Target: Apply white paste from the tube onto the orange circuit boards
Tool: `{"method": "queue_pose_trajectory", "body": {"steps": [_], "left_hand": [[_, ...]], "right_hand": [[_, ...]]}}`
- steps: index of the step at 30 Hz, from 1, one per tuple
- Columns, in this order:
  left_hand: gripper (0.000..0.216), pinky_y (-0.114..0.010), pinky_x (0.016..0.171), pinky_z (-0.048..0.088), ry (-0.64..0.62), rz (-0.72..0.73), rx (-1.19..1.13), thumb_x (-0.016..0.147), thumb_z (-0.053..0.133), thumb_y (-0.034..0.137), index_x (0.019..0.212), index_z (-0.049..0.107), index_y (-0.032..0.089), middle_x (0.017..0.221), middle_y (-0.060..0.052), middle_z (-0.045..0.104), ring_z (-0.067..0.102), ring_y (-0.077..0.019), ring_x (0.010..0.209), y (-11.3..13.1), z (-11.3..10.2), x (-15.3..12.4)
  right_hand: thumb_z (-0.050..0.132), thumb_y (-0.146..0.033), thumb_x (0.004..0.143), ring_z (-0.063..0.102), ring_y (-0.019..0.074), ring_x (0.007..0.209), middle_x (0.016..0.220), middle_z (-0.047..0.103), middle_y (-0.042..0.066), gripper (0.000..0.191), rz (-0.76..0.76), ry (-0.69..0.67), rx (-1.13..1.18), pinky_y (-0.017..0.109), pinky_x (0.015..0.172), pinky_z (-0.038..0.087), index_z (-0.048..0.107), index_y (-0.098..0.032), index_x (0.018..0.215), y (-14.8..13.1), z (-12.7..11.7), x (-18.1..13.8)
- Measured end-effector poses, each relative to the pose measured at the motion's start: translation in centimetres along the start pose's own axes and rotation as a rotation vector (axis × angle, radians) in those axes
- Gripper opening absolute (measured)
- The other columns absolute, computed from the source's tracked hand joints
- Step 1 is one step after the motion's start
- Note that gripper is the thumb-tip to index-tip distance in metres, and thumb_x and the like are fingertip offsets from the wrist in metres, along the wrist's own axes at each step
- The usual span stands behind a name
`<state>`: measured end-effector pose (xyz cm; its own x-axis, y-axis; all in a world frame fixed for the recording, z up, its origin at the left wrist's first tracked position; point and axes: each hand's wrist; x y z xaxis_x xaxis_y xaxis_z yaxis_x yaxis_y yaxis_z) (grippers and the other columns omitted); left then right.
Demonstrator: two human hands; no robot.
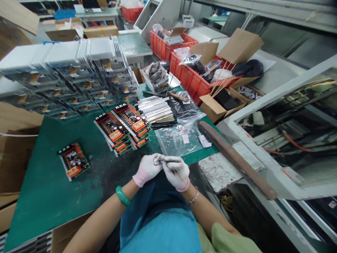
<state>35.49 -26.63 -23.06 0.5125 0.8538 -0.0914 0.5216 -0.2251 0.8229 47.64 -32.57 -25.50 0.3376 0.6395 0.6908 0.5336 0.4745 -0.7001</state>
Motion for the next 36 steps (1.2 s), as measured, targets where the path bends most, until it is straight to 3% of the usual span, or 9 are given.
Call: {"method": "queue_pose_trajectory", "body": {"steps": [10, 18, 26, 36], "left_hand": [[0.012, -0.022, 0.055, 0.032, 0.020, -0.034, 0.046, 0.072, 0.055, 0.027, 0.064, 0.052, 0.018, 0.061, 0.003, 0.057, 0.046, -0.0102, 0.054, 0.0, 0.3, -0.1], [0.015, -0.023, 0.053, 0.028, 0.047, -0.071, 0.086, 0.072, 0.054, 0.027, 0.062, 0.046, 0.019, 0.055, 0.005, 0.049, 0.041, -0.0101, 0.052, 0.2, 0.3, 0.0], [0.017, -0.023, 0.051, 0.026, 0.097, -0.114, 0.115, 0.070, 0.052, 0.026, 0.060, 0.041, 0.020, 0.052, 0.005, 0.045, 0.034, -0.0096, 0.048, 0.7, 0.3, 0.2], [0.015, -0.023, 0.052, 0.026, 0.111, -0.126, 0.128, 0.070, 0.053, 0.027, 0.061, 0.044, 0.019, 0.052, 0.005, 0.047, 0.035, -0.0096, 0.049, 0.7, 0.3, 0.2]], "right_hand": [[0.064, -0.017, 0.084, 0.070, 0.0113, 0.068, 0.082, 0.071, 0.000, 0.021, -0.081, -0.043, -0.163, 0.018, 0.056, 0.056, 0.049, -0.025, 0.071, -1.2, -0.6, 1.5], [0.061, -0.013, 0.084, 0.071, 0.0137, 0.080, 0.095, 0.071, 0.003, 0.014, -0.167, -0.085, -0.157, 0.021, 0.066, 0.058, 0.056, -0.026, 0.086, -0.3, -0.6, 0.7], [0.060, -0.014, 0.083, 0.072, 0.0172, 0.083, 0.093, 0.074, 0.003, 0.024, 0.078, -0.140, -0.041, 0.021, 0.073, 0.059, 0.065, -0.027, 0.103, 0.4, 0.3, -0.3], [0.058, -0.015, 0.085, 0.072, 0.0162, 0.083, 0.094, 0.074, 0.002, 0.022, 0.072, -0.125, -0.049, 0.021, 0.073, 0.059, 0.065, -0.027, 0.102, 0.7, 0.6, -0.3]]}}
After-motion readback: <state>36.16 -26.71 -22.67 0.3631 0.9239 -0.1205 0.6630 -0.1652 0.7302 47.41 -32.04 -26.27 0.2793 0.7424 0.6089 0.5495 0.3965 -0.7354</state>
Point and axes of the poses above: each hand's wrist, its own x-axis towards the middle knuckle, its own z-axis out of the palm, y = z × x
